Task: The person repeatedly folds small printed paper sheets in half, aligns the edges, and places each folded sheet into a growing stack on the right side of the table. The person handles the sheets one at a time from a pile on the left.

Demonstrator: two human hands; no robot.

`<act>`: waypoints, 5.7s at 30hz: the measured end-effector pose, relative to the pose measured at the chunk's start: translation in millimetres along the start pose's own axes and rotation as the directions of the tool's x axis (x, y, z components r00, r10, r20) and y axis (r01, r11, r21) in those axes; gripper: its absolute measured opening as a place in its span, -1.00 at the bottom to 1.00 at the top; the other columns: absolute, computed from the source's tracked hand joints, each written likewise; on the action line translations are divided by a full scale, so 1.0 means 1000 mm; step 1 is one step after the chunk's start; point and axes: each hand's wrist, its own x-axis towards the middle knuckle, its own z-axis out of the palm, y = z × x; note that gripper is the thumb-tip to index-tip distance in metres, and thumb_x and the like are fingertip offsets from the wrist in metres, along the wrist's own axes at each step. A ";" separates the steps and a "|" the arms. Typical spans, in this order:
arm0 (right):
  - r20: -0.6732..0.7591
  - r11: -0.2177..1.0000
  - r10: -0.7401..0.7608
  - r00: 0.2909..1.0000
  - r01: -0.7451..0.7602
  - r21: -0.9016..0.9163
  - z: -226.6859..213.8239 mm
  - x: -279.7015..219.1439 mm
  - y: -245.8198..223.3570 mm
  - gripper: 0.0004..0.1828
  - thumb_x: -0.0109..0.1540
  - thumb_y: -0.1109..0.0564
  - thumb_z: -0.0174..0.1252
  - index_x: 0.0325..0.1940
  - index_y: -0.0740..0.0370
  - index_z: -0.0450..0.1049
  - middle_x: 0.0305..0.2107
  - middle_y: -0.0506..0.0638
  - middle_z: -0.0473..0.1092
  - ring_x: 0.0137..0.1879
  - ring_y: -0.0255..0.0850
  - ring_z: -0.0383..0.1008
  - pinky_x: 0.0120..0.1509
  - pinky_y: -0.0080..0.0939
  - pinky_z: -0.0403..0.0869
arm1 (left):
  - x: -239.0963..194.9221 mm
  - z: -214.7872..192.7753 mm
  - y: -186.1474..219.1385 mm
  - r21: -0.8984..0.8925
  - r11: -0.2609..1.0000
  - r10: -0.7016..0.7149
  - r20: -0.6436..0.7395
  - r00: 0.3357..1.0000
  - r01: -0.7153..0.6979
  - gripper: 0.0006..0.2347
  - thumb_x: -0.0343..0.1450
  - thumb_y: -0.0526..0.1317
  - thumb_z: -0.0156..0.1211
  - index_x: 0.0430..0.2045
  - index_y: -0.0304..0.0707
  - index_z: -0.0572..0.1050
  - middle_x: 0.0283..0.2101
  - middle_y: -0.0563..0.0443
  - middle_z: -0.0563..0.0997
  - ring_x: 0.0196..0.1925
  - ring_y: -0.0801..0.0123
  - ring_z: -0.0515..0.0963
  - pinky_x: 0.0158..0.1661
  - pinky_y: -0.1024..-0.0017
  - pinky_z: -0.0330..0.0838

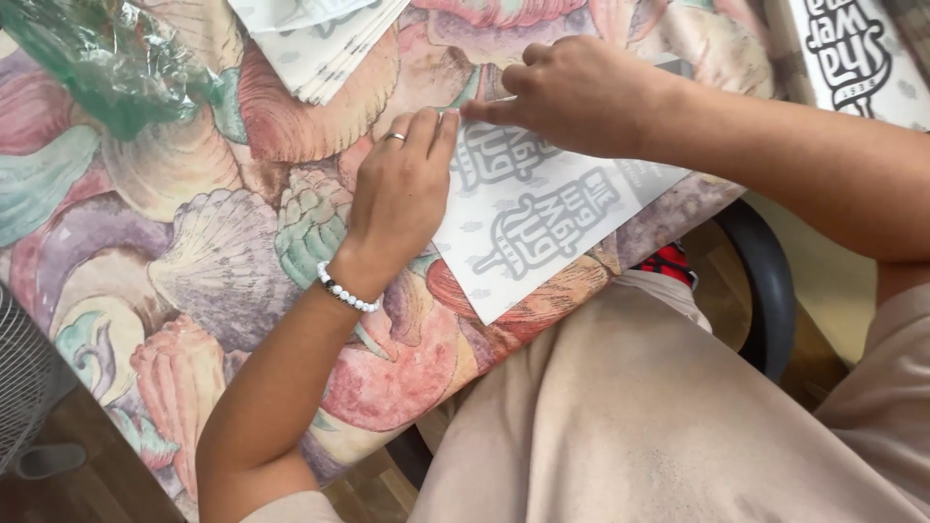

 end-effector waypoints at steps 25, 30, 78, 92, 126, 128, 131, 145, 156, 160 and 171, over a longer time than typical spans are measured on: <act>-0.240 0.951 0.204 0.949 -0.134 0.278 0.064 -0.088 0.054 -0.49 0.15 0.47 0.15 0.09 0.10 0.67 -0.09 -0.10 0.59 -0.05 -0.15 0.61 -0.26 -0.15 0.59 | 0.004 0.000 0.000 0.120 0.992 0.038 0.052 0.998 -0.044 -0.62 0.41 -0.40 0.05 0.17 -0.33 0.44 -0.02 -0.08 0.54 -0.08 0.27 0.53 -0.18 0.44 0.51; -0.308 0.962 0.171 0.936 -0.091 0.257 0.073 -0.090 0.060 -0.66 0.24 0.37 0.24 0.03 0.13 0.70 -0.11 -0.10 0.60 -0.02 -0.15 0.62 -0.05 -0.21 0.57 | 0.005 0.001 0.002 0.166 0.985 0.037 0.093 0.995 -0.053 -0.61 0.43 -0.36 0.00 0.20 -0.32 0.40 0.01 -0.06 0.52 -0.05 0.27 0.50 -0.13 0.43 0.47; -0.055 0.982 0.174 0.983 -0.177 -0.058 0.050 -0.086 0.028 -0.36 0.30 0.17 0.17 0.46 -0.26 0.36 -0.31 -0.30 0.48 -0.16 -0.29 0.51 -0.14 -0.10 0.38 | 0.027 -0.004 0.018 0.302 0.949 0.022 0.215 0.976 -0.088 -0.52 0.44 -0.25 0.02 0.33 0.10 0.32 -0.19 0.08 0.39 -0.28 0.33 0.40 -0.35 0.41 0.37; -0.198 0.930 0.342 0.919 -0.361 -0.069 0.060 -0.122 0.026 -0.75 0.41 0.04 0.22 -0.37 -0.13 0.60 -0.47 -0.31 0.40 -0.18 -0.39 0.49 -0.04 -0.38 0.69 | 0.017 0.004 0.021 0.345 0.934 0.002 0.255 0.967 -0.093 -0.50 0.48 -0.13 -0.05 0.38 -0.17 0.25 0.18 -0.08 0.41 0.16 0.10 0.41 0.15 0.00 0.28; -0.325 0.834 0.440 0.837 -0.246 0.495 0.043 -0.014 -0.052 -0.80 0.40 0.27 0.04 0.00 0.36 0.56 -0.17 0.05 0.48 -0.04 -0.11 0.42 -0.04 -0.22 0.59 | -0.001 0.008 0.004 0.109 0.993 0.019 0.186 0.982 -0.040 -0.54 0.48 -0.33 -0.12 0.36 -0.18 0.29 0.28 -0.32 0.39 0.37 -0.15 0.27 0.42 -0.02 -0.12; -0.326 0.810 0.481 0.814 -0.270 0.521 0.049 -0.038 -0.043 -0.82 0.40 0.30 0.06 -0.04 0.38 0.57 -0.19 0.06 0.50 -0.03 -0.10 0.45 -0.06 -0.21 0.62 | 0.000 0.006 0.003 0.068 0.997 0.035 0.144 0.989 -0.045 -0.56 0.46 -0.40 -0.08 0.31 -0.30 0.33 0.21 -0.27 0.44 0.26 -0.10 0.40 0.38 0.07 0.13; -0.388 0.813 0.534 0.752 -0.329 0.481 0.062 -0.075 -0.028 -0.75 0.49 0.25 0.03 -0.11 0.25 0.64 -0.22 0.00 0.58 0.05 -0.04 0.54 0.20 -0.06 0.63 | 0.005 0.003 -0.001 0.036 0.997 0.062 0.107 0.992 -0.067 -0.58 0.44 -0.40 0.02 0.25 -0.33 0.38 0.08 -0.20 0.47 0.09 0.10 0.46 0.09 0.31 0.43; -0.185 0.861 0.420 0.888 -0.325 0.391 0.024 0.011 -0.056 -0.79 0.31 0.29 0.05 -0.29 0.25 0.61 -0.37 -0.06 0.44 -0.25 -0.20 0.34 -0.33 -0.25 0.54 | 0.009 0.014 0.012 0.196 0.979 0.041 0.095 0.995 -0.059 -0.53 0.47 -0.18 0.05 0.34 -0.15 0.28 -0.05 -0.08 0.42 -0.13 0.18 0.43 -0.16 0.35 0.41; -0.298 0.745 0.660 0.690 -0.548 0.381 0.066 -0.081 -0.033 -0.69 0.43 0.30 0.05 -0.30 0.11 0.62 -0.37 -0.11 0.56 -0.24 -0.23 0.42 -0.22 -0.32 0.53 | 0.008 0.005 0.001 0.026 0.999 0.040 0.089 0.995 -0.042 -0.62 0.41 -0.40 0.09 0.17 -0.29 0.43 0.02 -0.20 0.50 -0.05 0.15 0.51 -0.15 0.37 0.52; -0.220 0.744 0.625 0.749 -0.487 0.457 0.044 -0.049 -0.045 -0.72 0.39 0.35 -0.05 -0.32 0.29 0.53 -0.30 0.04 0.53 -0.13 -0.10 0.49 -0.17 -0.14 0.65 | 0.009 0.007 0.002 0.084 0.995 0.059 0.028 0.998 -0.061 -0.56 0.34 -0.41 0.13 0.17 -0.19 0.47 -0.05 -0.10 0.49 -0.19 0.21 0.49 -0.29 0.41 0.50; -0.205 0.715 0.610 0.766 -0.420 0.559 0.034 -0.040 -0.051 -0.80 0.34 0.38 0.02 -0.25 0.33 0.55 -0.22 0.06 0.52 -0.01 -0.04 0.47 0.06 -0.11 0.64 | 0.010 0.005 0.002 0.044 0.998 0.039 0.106 0.994 -0.044 -0.54 0.37 -0.43 0.12 0.22 -0.17 0.43 -0.07 -0.09 0.46 -0.17 0.23 0.46 -0.32 0.44 0.50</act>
